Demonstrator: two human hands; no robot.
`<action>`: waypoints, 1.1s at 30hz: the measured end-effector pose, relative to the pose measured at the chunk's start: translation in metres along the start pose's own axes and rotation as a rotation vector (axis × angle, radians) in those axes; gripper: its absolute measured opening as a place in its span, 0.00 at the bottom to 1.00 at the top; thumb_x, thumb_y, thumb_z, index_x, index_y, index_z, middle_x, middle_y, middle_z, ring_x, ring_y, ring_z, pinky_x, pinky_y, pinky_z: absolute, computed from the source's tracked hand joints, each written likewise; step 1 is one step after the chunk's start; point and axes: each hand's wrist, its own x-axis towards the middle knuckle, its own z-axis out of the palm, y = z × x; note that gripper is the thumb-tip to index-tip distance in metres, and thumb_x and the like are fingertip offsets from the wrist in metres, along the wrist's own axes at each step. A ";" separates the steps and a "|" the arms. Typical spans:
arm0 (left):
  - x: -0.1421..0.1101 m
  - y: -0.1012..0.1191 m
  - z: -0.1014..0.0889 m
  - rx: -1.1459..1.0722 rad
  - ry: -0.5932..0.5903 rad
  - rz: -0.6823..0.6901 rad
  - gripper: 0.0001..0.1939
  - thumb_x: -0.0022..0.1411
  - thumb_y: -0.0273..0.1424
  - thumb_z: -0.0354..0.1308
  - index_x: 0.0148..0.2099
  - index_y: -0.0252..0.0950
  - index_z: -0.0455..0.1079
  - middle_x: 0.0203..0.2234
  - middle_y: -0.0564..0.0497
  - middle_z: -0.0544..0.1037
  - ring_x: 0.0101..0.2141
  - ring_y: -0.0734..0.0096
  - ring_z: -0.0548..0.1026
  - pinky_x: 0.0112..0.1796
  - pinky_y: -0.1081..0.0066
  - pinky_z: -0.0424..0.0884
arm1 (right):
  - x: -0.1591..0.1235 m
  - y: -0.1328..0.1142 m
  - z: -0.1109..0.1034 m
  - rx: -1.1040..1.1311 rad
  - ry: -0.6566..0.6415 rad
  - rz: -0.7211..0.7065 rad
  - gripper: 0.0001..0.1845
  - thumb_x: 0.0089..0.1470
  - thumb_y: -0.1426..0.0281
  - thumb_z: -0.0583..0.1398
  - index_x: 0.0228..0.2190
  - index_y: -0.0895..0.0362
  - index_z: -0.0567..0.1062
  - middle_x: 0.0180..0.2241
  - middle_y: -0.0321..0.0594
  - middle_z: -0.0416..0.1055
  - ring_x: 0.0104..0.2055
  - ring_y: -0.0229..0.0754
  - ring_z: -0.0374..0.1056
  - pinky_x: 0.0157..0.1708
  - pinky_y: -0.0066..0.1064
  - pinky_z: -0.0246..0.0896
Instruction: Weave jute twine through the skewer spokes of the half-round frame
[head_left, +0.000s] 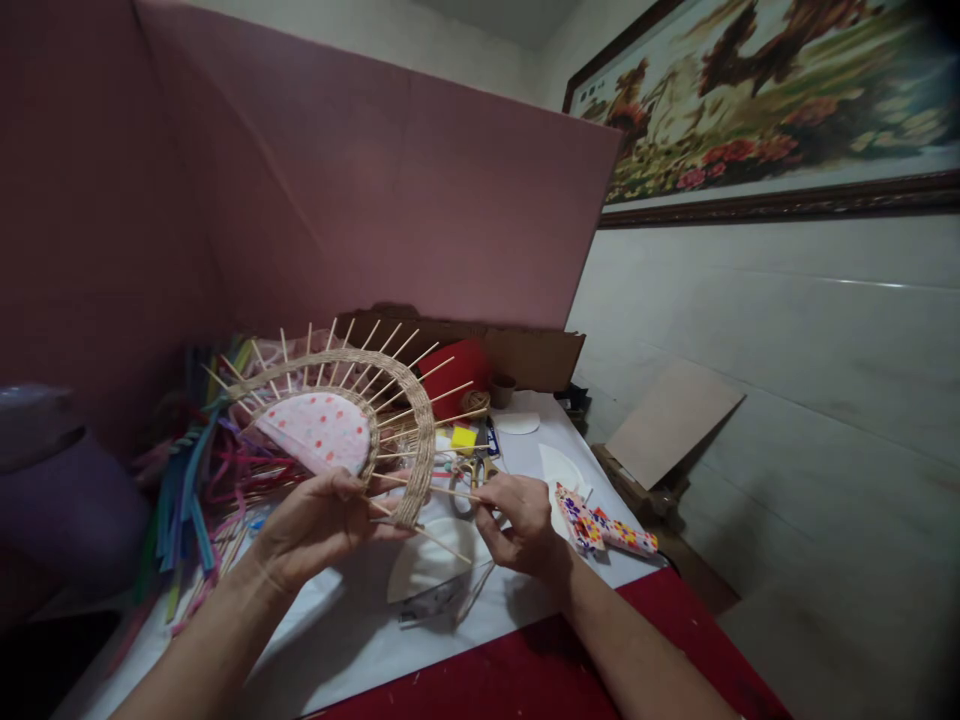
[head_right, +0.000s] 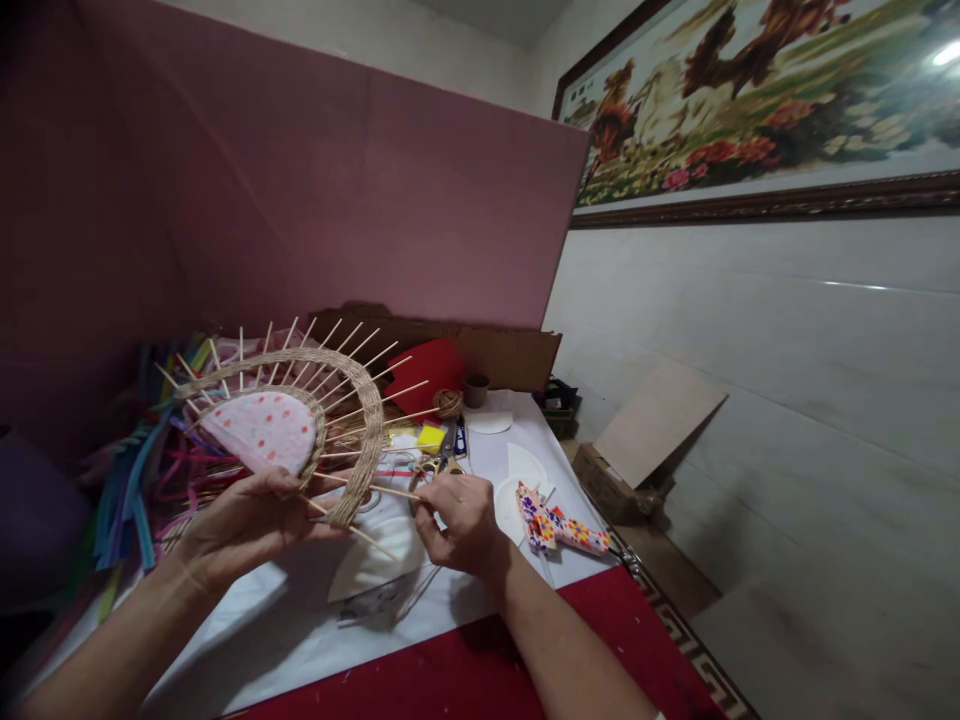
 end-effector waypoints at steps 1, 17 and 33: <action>0.000 0.000 0.000 -0.004 0.002 0.006 0.22 0.49 0.20 0.46 0.47 0.18 0.67 0.45 0.32 0.73 0.46 0.45 0.70 0.49 0.45 0.60 | 0.000 -0.001 0.002 0.038 0.002 0.064 0.03 0.49 0.75 0.57 0.28 0.58 0.71 0.21 0.37 0.69 0.23 0.35 0.62 0.25 0.28 0.57; 0.002 0.004 -0.007 -0.036 0.055 0.070 0.20 0.47 0.16 0.45 0.43 0.23 0.69 0.41 0.36 0.75 0.41 0.53 0.74 0.47 0.45 0.63 | 0.003 -0.014 0.001 0.003 0.185 0.060 0.05 0.50 0.77 0.58 0.30 0.56 0.71 0.18 0.32 0.66 0.18 0.32 0.57 0.21 0.25 0.54; 0.000 -0.002 0.000 0.017 -0.051 -0.075 0.19 0.46 0.19 0.46 0.41 0.21 0.70 0.37 0.34 0.77 0.40 0.54 0.75 0.43 0.51 0.69 | -0.002 -0.005 0.017 0.199 0.092 0.412 0.06 0.51 0.71 0.59 0.26 0.58 0.75 0.22 0.38 0.71 0.22 0.35 0.63 0.23 0.26 0.58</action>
